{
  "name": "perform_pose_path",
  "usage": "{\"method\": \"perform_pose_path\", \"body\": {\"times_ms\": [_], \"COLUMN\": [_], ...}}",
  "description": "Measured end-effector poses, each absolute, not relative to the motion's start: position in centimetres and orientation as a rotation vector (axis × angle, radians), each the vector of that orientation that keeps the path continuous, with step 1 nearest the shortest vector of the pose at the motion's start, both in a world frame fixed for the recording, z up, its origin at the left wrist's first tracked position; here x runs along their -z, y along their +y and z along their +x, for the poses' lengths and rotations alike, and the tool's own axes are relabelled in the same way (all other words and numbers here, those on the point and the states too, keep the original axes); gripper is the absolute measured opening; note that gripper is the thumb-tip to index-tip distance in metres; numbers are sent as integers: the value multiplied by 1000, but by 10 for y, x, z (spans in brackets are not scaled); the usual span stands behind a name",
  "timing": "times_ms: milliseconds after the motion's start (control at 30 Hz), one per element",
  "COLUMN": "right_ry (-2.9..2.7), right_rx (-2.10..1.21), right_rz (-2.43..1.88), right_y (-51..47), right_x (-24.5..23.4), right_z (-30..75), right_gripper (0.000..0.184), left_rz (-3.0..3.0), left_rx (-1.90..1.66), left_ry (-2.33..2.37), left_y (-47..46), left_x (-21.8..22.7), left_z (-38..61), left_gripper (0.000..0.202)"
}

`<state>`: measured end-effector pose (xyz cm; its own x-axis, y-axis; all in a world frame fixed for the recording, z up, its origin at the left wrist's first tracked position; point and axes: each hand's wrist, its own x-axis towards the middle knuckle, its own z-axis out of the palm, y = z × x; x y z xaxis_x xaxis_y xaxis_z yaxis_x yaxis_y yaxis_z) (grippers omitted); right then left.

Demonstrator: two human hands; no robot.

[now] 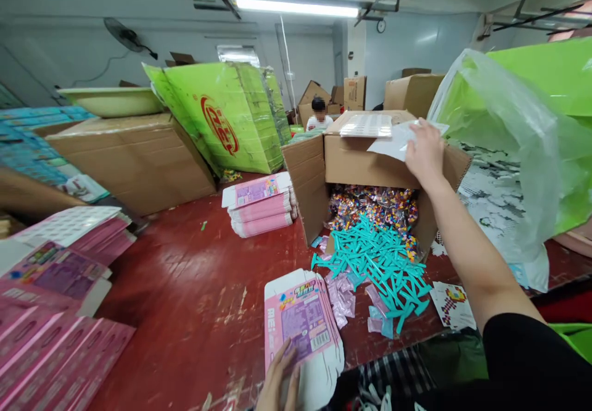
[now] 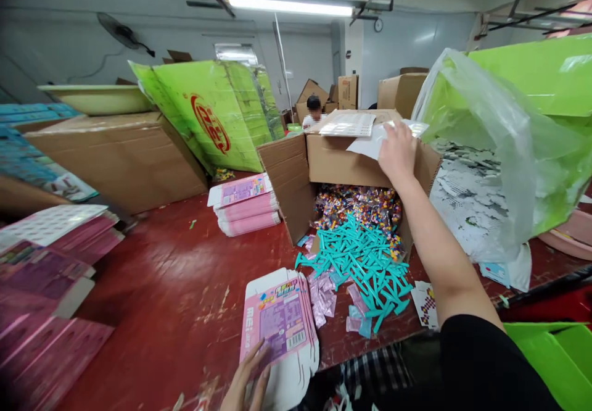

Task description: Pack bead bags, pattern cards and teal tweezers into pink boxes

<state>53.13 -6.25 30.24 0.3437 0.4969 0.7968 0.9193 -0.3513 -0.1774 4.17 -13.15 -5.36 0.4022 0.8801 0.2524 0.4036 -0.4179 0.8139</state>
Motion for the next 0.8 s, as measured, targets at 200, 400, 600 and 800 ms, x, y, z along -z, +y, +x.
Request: {"method": "perform_pose_path", "body": {"times_ms": [200,400,600,800], "right_ry": [-1767,-2105,-2196,-2054], "right_rx": [231,-715,-920,-960], "right_rz": [-1474,-1747,-1754,-870], "right_y": [-97,-37,12,-62], "right_x": [-143,-9,-26,-108], "right_z": [415,307,263,246], "right_gripper": [27,34,29,29], "left_rz": [2076,2139,2018,1586], "left_rx": [-886,-553,-719,-1013], "left_ry": [1324,1584,1606,1321], "left_y": [-128,-134,-138,-165], "left_x": [38,71,59,-29], "left_z": [53,81,80,70], "left_gripper": [57,92,110,54]}}
